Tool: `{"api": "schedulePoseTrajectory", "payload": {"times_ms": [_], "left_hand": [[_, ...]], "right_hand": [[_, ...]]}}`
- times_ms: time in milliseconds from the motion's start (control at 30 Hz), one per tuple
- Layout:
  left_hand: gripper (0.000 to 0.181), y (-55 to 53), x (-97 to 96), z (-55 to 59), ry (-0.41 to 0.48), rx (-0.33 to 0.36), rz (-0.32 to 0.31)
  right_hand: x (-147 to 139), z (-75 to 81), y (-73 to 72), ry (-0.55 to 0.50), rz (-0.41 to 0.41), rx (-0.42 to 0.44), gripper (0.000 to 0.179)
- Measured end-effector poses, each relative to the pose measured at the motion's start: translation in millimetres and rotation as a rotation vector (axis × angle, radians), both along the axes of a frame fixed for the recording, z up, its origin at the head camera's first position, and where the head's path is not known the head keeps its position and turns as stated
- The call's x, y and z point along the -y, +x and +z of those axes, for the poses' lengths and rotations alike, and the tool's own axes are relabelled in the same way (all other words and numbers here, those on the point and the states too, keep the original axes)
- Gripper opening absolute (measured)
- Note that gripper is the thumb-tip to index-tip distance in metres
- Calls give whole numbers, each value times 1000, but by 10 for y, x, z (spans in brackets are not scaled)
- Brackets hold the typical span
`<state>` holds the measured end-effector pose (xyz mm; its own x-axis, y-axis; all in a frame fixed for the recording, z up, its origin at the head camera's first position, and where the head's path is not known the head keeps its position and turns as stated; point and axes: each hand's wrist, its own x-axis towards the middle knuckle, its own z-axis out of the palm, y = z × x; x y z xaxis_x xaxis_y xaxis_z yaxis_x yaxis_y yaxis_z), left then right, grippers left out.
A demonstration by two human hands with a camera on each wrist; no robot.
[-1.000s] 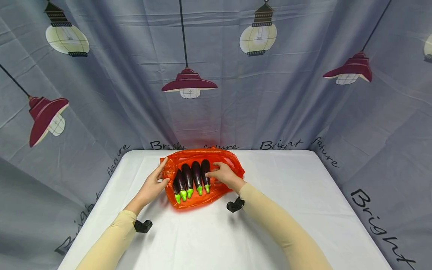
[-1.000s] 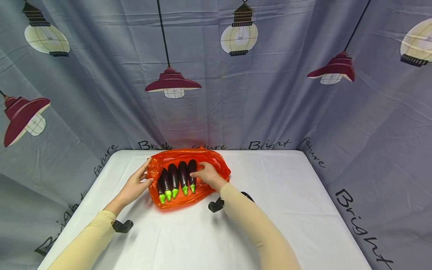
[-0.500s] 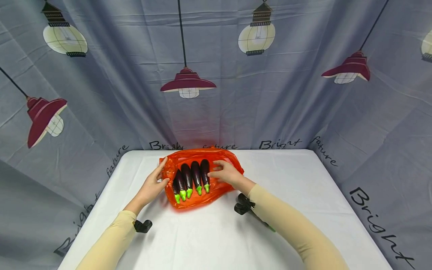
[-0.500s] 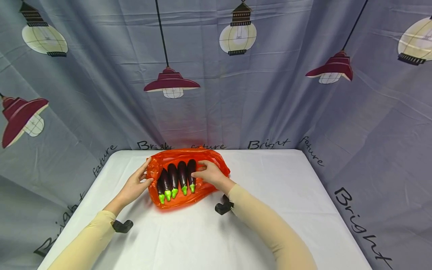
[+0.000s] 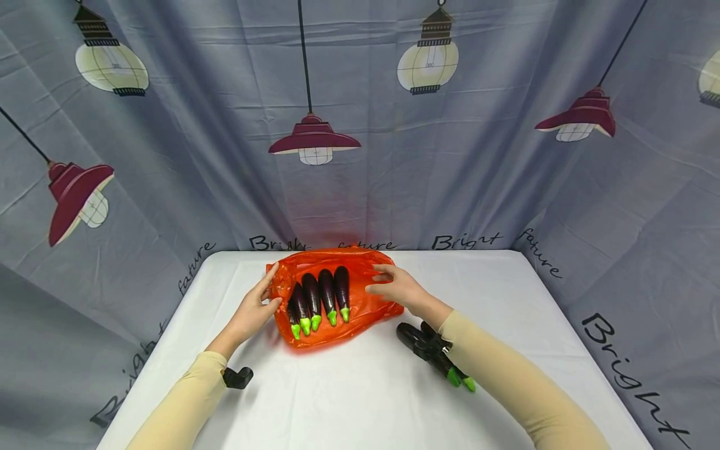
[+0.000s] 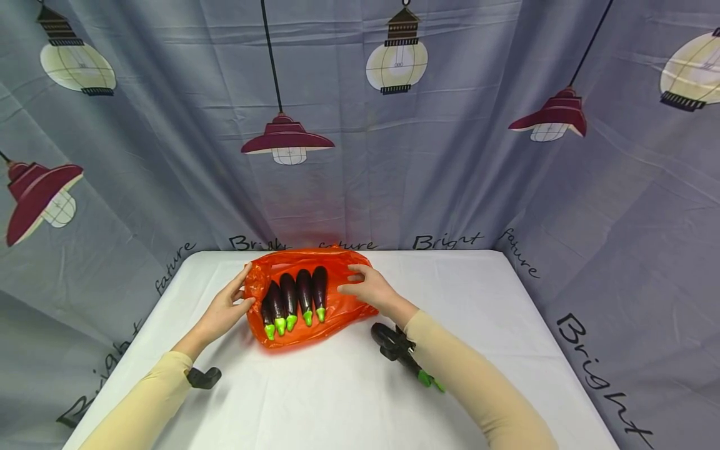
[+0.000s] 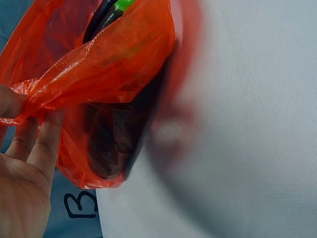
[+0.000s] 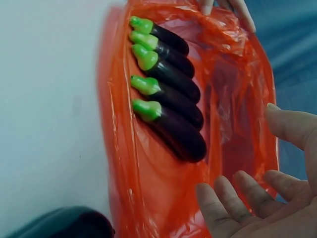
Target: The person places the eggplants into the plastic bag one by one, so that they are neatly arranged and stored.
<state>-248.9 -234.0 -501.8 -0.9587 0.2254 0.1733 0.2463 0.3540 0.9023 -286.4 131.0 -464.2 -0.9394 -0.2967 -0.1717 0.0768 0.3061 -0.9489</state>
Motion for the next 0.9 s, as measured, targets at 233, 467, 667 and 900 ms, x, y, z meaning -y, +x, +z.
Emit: {"api": "schedulePoseTrajectory", "payload": {"times_ms": [233,467,667,900], "left_hand": [[85,-9,-14,-17,16,-9,-11],[83,-5,-21,-11,23,-10,-12],[82,-9,-14,-17,35,-22,-18],[82,-6,-14,-15,35,-18,-15]], "right_hand": [[-183,-7,29,26,-6,-21,73],[-398,-15,92,85,-39,-23,77],[-611,-61,171,109,-41,-38,76],[-800,-113,250,169,-48,-56,73]]}}
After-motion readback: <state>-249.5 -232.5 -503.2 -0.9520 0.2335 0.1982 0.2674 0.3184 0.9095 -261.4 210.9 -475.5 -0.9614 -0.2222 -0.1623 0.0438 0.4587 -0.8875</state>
